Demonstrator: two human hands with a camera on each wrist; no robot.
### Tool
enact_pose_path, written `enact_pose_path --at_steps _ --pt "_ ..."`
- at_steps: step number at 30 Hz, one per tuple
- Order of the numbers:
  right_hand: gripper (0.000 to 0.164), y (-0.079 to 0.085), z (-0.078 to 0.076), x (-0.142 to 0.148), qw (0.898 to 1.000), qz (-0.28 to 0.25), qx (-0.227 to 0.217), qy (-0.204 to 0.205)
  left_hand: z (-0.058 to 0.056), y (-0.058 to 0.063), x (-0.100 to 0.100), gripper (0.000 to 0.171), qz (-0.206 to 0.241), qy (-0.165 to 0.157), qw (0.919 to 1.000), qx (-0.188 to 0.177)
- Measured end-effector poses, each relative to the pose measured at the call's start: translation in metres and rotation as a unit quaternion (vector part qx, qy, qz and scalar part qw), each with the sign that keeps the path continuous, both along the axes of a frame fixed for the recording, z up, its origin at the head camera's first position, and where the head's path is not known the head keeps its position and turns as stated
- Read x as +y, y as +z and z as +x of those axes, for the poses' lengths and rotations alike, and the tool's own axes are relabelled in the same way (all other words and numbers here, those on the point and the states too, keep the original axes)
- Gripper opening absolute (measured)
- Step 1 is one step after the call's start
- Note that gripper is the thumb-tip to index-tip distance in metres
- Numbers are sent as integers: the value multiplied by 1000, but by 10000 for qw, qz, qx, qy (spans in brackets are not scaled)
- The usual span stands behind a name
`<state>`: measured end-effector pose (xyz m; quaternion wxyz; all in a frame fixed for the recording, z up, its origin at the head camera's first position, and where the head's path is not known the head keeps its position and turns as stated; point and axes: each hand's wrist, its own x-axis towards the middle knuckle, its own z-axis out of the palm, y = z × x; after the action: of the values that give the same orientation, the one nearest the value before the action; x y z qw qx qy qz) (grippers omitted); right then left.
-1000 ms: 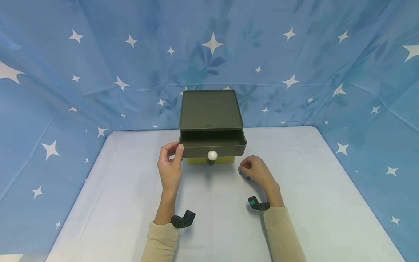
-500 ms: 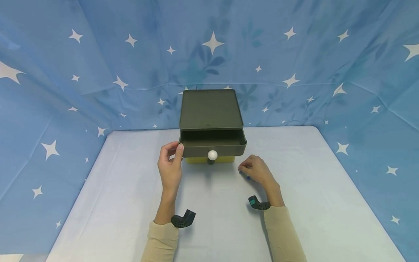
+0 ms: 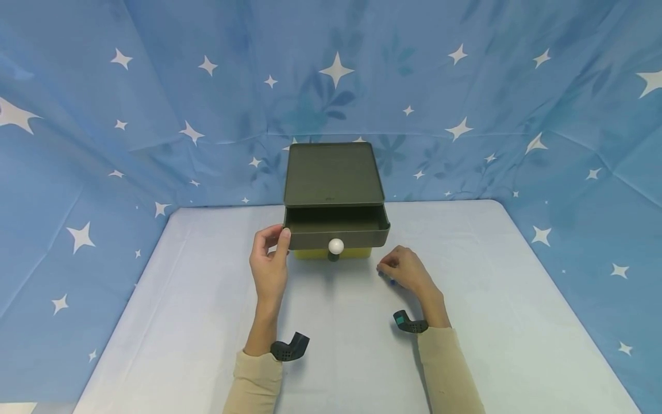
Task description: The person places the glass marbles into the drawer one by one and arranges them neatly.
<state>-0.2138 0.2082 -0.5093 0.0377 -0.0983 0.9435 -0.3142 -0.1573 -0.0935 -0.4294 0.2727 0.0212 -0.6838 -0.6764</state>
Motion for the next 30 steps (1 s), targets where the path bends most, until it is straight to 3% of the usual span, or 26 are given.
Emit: enact_pose_path --at_steps 30 --pt "17 6 2 1 9982 -258 524 -151 -1 -1 0 30 61 -37 10000 -19"
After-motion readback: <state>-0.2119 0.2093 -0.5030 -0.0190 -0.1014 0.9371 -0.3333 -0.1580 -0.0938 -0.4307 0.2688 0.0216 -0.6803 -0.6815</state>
